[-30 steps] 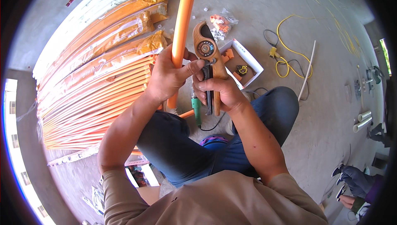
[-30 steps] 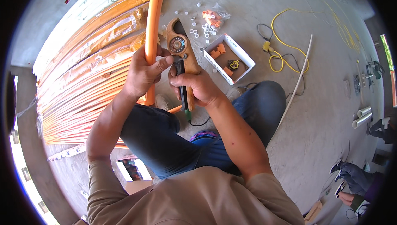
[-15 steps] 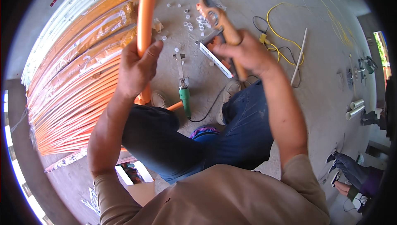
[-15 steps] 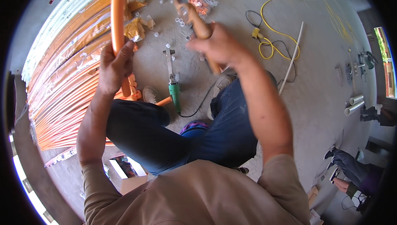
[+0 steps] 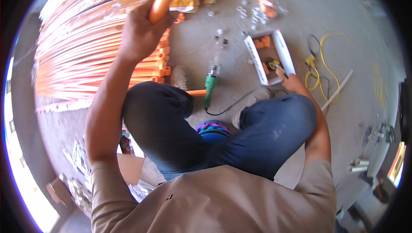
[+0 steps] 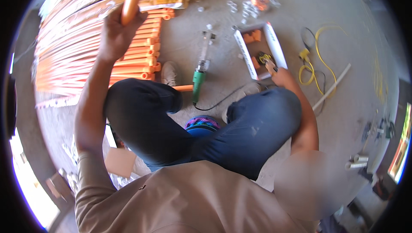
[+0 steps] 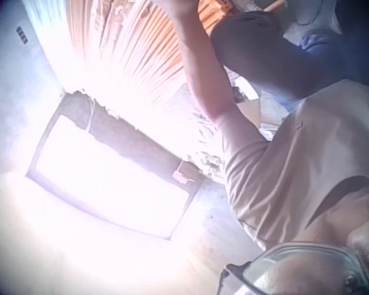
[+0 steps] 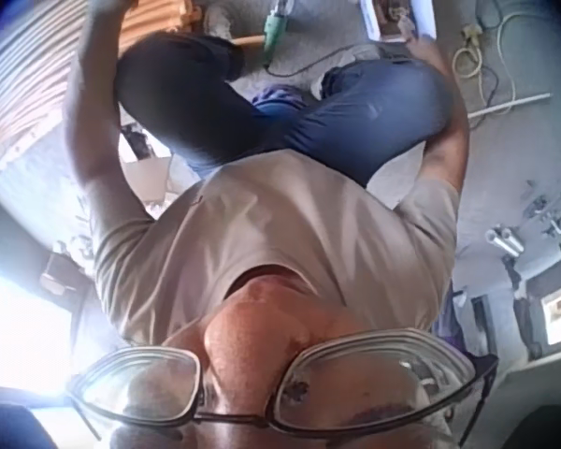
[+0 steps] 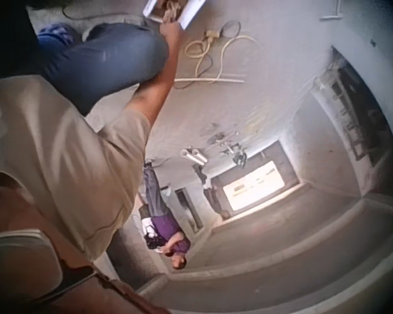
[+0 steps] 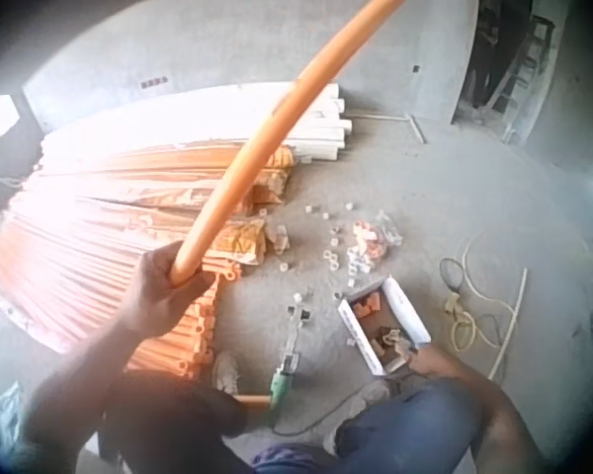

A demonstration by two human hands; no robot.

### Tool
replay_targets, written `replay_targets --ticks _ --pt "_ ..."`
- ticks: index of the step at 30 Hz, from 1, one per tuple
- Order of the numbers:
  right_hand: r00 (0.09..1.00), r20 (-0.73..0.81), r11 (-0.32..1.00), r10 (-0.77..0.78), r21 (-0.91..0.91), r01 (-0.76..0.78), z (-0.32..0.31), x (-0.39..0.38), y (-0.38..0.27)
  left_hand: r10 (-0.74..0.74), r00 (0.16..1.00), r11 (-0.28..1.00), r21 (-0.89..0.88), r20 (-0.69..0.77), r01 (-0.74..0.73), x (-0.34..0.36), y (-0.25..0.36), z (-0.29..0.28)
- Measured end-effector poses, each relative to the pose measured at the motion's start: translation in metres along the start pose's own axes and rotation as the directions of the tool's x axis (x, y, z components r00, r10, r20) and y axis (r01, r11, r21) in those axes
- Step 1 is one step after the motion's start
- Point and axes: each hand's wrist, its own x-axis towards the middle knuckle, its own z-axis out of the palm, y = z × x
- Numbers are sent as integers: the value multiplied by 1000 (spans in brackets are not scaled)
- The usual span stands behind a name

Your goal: The person measures an orange pipe with a tape measure, cuts it using a pipe cutter, and then joins it to another pipe segment using a T-junction connector and a heating tool.

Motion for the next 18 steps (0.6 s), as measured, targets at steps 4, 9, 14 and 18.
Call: replay_targets --ticks 4,9,14,18 --pt "866 -382 910 -323 125 394 -46 10 -8 -132 983 967 235 124 100 -13 -40 0" --pt "343 -741 798 -577 -420 433 -221 -82 -158 -116 983 918 393 142 51 -55 -64 2" --pt "392 -474 607 -788 -702 372 -247 -98 -218 11 990 934 352 143 -61 -93 -95 3" --pt "790 -374 838 -486 -457 300 -223 -71 -198 -39 967 869 485 253 -92 -103 -117 -10"
